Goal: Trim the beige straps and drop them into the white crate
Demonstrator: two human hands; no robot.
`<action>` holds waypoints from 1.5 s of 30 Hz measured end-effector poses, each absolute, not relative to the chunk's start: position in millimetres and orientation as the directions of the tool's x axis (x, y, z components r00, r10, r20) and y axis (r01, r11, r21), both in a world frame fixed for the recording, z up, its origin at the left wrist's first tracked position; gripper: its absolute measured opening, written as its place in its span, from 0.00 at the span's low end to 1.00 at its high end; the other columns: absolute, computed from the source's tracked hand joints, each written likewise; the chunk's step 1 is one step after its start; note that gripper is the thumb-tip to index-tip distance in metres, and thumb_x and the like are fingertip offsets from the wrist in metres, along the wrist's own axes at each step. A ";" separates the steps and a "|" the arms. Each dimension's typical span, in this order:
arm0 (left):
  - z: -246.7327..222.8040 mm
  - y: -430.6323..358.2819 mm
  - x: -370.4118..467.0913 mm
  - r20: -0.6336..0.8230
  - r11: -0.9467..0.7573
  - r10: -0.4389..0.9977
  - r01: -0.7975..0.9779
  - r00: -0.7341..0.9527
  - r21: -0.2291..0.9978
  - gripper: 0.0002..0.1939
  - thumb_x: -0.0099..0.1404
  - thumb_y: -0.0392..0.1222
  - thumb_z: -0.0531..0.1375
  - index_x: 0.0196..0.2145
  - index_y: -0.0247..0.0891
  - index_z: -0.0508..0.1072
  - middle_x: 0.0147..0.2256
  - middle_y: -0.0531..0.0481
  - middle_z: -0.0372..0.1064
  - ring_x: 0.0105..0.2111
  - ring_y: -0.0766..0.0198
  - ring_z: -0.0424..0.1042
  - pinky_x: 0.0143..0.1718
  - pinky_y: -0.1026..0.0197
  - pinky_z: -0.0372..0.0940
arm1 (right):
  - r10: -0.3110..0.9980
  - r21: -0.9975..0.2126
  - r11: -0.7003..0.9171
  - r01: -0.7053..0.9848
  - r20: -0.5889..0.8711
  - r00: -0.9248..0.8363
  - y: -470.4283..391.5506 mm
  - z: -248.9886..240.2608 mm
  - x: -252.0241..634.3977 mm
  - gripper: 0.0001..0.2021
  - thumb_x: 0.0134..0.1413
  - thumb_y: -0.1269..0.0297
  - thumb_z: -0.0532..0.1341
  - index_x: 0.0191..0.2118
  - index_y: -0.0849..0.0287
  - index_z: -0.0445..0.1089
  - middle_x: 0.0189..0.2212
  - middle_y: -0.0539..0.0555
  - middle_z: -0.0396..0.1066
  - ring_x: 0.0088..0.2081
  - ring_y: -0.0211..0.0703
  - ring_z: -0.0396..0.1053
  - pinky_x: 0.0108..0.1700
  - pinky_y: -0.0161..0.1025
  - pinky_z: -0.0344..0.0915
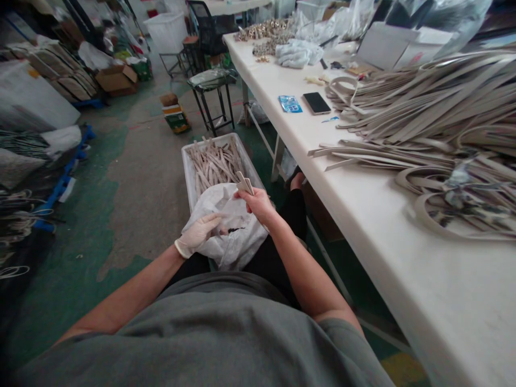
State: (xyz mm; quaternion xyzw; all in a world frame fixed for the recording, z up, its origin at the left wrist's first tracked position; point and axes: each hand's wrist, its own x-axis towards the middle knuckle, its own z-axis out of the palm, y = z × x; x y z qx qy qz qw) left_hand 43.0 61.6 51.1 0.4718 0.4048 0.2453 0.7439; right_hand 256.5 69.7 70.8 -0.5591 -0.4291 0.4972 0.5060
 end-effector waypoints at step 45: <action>57.1 66.8 36.1 -0.681 0.660 0.715 -0.475 0.158 0.582 0.11 0.64 0.43 0.63 0.26 0.36 0.70 0.24 0.53 0.72 0.28 0.66 0.76 0.44 0.57 0.71 | 0.998 -0.972 -0.057 0.226 -0.057 0.006 -24.0 69.9 216.6 0.24 0.60 0.63 0.56 0.62 0.54 0.61 0.23 0.47 0.71 0.23 0.40 0.65 0.31 0.38 0.62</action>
